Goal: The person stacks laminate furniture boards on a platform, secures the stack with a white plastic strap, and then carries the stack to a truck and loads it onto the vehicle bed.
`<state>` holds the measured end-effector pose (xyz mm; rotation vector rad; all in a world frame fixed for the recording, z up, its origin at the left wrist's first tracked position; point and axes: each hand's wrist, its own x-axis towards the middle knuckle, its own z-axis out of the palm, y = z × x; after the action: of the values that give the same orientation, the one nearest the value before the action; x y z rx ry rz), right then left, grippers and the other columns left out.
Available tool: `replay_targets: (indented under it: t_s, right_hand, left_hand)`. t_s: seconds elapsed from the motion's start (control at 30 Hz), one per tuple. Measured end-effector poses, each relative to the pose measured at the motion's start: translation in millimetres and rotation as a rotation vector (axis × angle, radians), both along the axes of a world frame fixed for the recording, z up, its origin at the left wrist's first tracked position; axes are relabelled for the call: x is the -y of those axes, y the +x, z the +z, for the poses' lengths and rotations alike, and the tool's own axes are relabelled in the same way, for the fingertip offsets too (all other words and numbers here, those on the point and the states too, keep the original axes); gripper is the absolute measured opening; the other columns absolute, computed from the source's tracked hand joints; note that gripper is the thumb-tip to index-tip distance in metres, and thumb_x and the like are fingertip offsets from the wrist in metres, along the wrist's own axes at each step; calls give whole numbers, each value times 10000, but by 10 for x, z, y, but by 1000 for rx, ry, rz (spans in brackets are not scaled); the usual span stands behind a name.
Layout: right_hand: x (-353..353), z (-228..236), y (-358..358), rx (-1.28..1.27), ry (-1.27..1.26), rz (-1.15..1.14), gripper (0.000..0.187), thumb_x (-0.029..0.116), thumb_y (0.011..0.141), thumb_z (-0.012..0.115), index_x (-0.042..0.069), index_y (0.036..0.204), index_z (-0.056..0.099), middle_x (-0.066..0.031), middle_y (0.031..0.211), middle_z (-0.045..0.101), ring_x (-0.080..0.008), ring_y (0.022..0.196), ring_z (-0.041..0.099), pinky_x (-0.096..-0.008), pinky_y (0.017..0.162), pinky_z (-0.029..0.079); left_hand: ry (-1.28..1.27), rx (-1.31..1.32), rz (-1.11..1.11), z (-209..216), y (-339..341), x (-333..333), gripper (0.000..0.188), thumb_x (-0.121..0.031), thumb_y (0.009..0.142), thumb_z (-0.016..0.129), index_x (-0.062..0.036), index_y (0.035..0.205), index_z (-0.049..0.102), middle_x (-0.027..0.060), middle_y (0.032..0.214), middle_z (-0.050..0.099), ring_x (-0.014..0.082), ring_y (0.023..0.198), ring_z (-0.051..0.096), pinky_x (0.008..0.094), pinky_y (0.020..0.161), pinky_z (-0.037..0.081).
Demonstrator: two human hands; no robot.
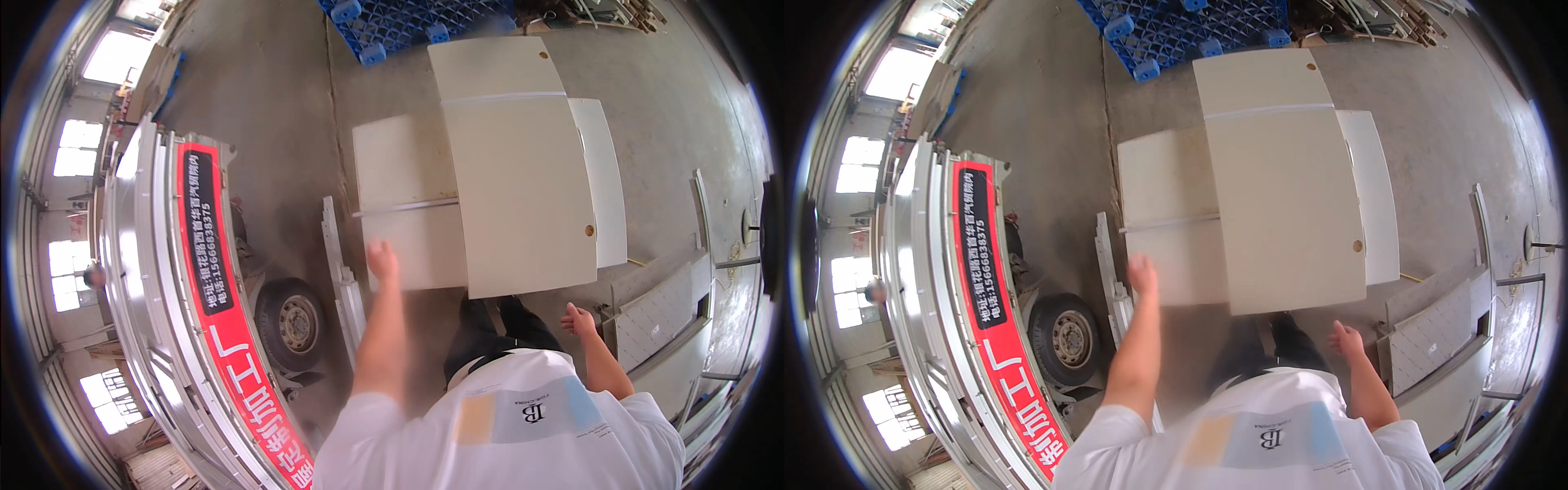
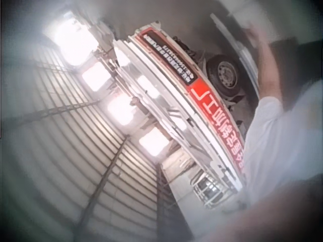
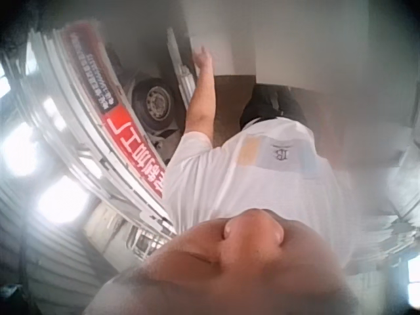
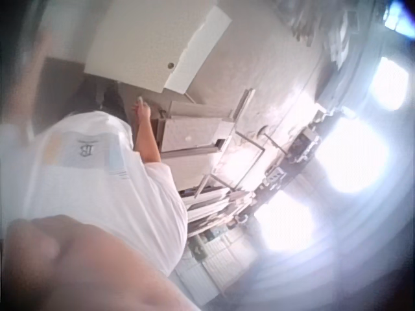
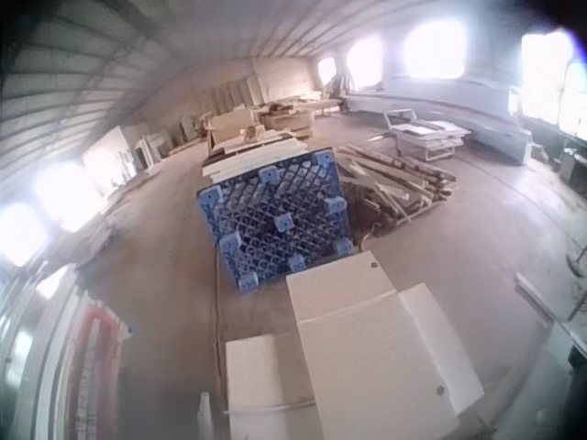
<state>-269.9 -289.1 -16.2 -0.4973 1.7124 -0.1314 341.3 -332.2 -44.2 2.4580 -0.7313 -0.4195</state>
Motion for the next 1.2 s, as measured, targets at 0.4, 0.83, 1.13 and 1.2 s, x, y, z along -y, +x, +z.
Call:
replay_targets:
  t_s: [0.4, 0.83, 1.13, 1.2]
  right_hand:
    - [394, 928, 1099, -84, -365, 391, 267, 227, 968, 665, 5, 1115, 666, -69, 907, 717, -128, 785, 661, -288, 721, 530]
    - [2163, 2124, 2806, -382, -1663, 975, 241, 171, 849, 693, 167, 1090, 700, 3, 1075, 726, -179, 887, 634, -342, 775, 477]
    - [2368, 804, 222, -992, -1065, 962, 136, 143, 852, 557, 153, 867, 692, -31, 799, 705, -217, 909, 633, -409, 850, 461]
    - [2453, 636, -205, -1053, -1041, 848, 149, 157, 876, 552, 134, 880, 700, -48, 802, 717, -249, 848, 652, -419, 802, 493]
  left_hand:
    - [-189, -100, 587, 15, 1114, 986, 387, -240, 911, 713, 98, 1091, 657, 150, 1025, 703, 254, 901, 658, 414, 816, 522]
    - [-241, 379, -1076, 2412, -1063, 1269, 407, -22, 807, 649, -155, 1185, 721, 75, 812, 662, 275, 670, 634, 404, 616, 505]
    - [-700, -503, -227, 2556, -1019, 1128, 213, 72, 858, 608, 39, 1046, 703, 29, 902, 650, 103, 792, 579, 231, 743, 476]
    - [-756, -514, -216, 2549, -1039, 1178, 204, 71, 857, 618, 37, 1044, 691, 40, 919, 647, 102, 818, 579, 228, 758, 468]
